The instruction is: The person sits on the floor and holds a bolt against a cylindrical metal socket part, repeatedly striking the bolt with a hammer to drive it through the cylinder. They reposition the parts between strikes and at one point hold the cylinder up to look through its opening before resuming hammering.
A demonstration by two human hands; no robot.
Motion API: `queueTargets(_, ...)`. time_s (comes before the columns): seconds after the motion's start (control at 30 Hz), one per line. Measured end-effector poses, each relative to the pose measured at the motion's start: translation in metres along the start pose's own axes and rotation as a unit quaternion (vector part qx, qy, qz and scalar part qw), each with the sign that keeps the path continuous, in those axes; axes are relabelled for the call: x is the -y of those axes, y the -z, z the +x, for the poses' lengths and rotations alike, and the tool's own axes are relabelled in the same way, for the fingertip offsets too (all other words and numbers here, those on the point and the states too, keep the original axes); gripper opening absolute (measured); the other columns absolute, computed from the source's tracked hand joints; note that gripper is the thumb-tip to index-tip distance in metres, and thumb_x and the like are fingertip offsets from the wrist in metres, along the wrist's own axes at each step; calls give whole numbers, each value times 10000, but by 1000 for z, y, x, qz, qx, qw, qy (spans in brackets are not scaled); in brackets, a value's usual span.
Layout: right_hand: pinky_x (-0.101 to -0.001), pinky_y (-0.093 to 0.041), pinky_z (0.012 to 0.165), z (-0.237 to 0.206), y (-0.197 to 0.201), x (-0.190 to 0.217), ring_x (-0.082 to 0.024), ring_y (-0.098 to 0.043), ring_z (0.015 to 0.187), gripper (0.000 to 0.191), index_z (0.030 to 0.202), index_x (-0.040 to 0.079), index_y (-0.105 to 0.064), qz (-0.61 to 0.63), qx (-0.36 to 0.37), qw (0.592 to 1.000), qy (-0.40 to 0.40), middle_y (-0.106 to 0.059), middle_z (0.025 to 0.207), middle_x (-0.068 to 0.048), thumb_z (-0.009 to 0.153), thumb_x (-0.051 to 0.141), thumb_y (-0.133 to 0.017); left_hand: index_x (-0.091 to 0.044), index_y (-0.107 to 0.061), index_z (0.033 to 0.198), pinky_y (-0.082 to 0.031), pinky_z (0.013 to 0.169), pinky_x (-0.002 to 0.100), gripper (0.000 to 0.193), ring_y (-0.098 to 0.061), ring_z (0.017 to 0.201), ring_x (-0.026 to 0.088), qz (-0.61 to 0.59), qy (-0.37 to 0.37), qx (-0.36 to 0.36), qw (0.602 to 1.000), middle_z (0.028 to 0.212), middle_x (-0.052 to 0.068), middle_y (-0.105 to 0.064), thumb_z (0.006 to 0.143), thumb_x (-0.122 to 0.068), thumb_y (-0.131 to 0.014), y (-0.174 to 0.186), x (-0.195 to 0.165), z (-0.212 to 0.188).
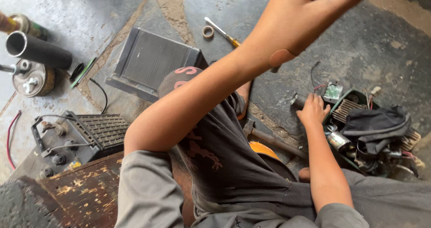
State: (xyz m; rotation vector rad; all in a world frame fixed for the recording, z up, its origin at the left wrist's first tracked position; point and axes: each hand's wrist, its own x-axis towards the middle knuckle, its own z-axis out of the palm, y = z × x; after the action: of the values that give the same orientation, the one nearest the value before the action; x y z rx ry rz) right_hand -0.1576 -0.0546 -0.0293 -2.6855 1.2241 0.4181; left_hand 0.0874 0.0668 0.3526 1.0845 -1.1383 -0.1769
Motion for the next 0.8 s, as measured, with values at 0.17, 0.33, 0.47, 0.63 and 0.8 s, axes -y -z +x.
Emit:
queueTargets(0.17,-702,-145,1190,-13,55,19,-322,-172,1583,1266,1611,3,-244,45,38,995,-77,-231,1700,-158,631,417,-929,-111,-729,1156,-514,542,319,205,-624,585,105,367,67,157,915,693,17,-610,1057,-239,-604,3,0,5)
queueTargets(0.33,-601,-246,1212,-26,80,54,-390,-330,1479,928,1492,-17,-478,14,-180,980,84,-431,1563,-217,775,484,-790,8,-634,853,-387,483,295,338,-500,513,111,-52,226,51,972,630,6,-511,1098,-224,-614,-6,-25,5)
queueTargets(0.47,-521,-558,849,-52,35,89,-396,-692,1023,708,1098,14,-695,139,150,971,125,-717,1079,-211,756,632,-748,-10,-625,869,-508,495,279,293,-624,552,102,-58,206,58,975,673,5,-595,1070,-220,-598,-16,-35,10)
queueTargets(0.63,-496,-569,887,-110,-42,102,-351,-694,1079,679,1132,40,-716,-34,186,962,196,-705,1165,-178,637,481,-862,-2,-613,787,-519,450,292,308,-636,491,129,-49,261,19,964,611,32,-605,1025,-195,-583,-34,-19,18)
queueTargets(0.8,-467,-589,854,-109,-47,98,-361,-708,1044,620,1086,25,-731,34,186,963,194,-722,1128,-205,584,362,-868,-4,-630,717,-517,445,334,318,-641,471,187,-15,279,32,960,584,70,-619,979,-180,-592,-54,16,22)
